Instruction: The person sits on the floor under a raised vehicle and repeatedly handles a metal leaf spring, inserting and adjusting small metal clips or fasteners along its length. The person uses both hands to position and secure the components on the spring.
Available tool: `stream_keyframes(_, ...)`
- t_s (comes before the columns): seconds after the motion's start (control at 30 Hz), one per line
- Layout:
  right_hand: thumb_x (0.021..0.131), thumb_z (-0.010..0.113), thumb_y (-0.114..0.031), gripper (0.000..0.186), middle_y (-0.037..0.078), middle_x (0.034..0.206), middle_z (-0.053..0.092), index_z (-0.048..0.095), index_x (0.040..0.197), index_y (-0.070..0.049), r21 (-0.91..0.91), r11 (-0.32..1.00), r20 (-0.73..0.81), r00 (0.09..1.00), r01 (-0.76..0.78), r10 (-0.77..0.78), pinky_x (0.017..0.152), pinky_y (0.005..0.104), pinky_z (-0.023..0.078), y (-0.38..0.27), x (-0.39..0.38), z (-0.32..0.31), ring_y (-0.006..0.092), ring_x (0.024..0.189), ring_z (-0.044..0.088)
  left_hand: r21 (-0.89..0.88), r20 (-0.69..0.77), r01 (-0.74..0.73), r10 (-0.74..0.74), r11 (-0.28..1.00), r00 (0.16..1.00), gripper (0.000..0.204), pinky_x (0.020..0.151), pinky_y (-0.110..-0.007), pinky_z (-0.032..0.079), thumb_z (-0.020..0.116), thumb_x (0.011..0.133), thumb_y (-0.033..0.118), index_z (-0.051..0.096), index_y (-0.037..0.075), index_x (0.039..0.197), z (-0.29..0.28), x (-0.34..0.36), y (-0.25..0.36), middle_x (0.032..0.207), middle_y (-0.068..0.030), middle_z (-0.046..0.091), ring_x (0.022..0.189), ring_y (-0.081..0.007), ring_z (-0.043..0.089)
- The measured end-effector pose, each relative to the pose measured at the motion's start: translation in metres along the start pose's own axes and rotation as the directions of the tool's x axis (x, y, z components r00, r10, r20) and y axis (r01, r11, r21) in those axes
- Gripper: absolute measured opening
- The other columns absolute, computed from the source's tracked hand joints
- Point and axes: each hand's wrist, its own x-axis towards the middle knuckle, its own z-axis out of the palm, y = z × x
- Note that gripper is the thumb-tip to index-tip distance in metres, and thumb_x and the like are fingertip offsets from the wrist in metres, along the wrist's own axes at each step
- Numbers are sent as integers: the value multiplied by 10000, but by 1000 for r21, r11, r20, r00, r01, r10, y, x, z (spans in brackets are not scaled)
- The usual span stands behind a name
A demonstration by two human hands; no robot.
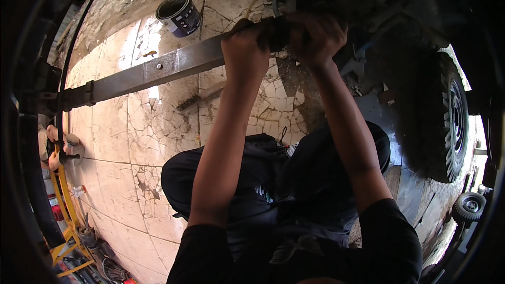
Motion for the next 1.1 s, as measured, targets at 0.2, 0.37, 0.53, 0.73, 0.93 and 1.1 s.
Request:
stream_keyframes(0.2,869,670,-223,169,-28,749,763,831,826,-254,10,999,7,999,-35,35,750,363,534,-2,-2,-3,201,683,701,1,-54,-41,41,999,998,173,786,-458,615,738,854,29,854,82,971,-9,-12,5,959,-145,789,857,-371,760)
stream_keyframes(0.37,870,686,-227,153,-30,732,752,830,824,-250,35,999,-2,1000,-22,22,700,355,532,-4,1,0,203,651,689,-34,-18,17,-17,999,1000,270,837,-437,645,717,838,-44,845,73,1045,-1,-5,3,1035,-141,815,983,-340,791)
stream_keyframes(0.53,872,693,-224,147,-17,696,722,828,821,-248,29,1000,-42,999,11,-10,692,359,530,4,-1,0,211,637,682,-114,-121,25,-39,993,992,250,821,-432,647,721,844,-9,856,86,1032,3,-24,10,1021,-125,818,936,-336,795)
stream_keyframes(0.73,856,697,-207,140,-13,715,737,826,818,-247,27,999,-1,999,-39,39,748,351,531,-6,1,-2,206,655,691,-58,-58,72,-76,996,995,255,812,-424,643,743,861,12,847,103,1075,13,-5,4,992,-117,810,929,-320,798)
stream_keyframes(0.93,839,692,-193,154,-18,712,733,831,826,-257,-6,1000,-13,1000,-4,4,753,345,522,0,0,-2,202,663,690,-67,-183,20,-32,998,983,232,751,-422,621,748,879,28,850,114,1069,7,-32,9,938,-115,794,841,-342,773)
stream_keyframes(1.1,826,698,-181,157,-25,720,736,834,829,-260,25,999,-17,999,-40,40,772,354,523,-4,-1,0,195,684,694,-18,-166,-21,18,1000,986,209,753,-430,629,754,897,2,846,104,1055,18,-10,4,980,-114,806,827,-341,776)
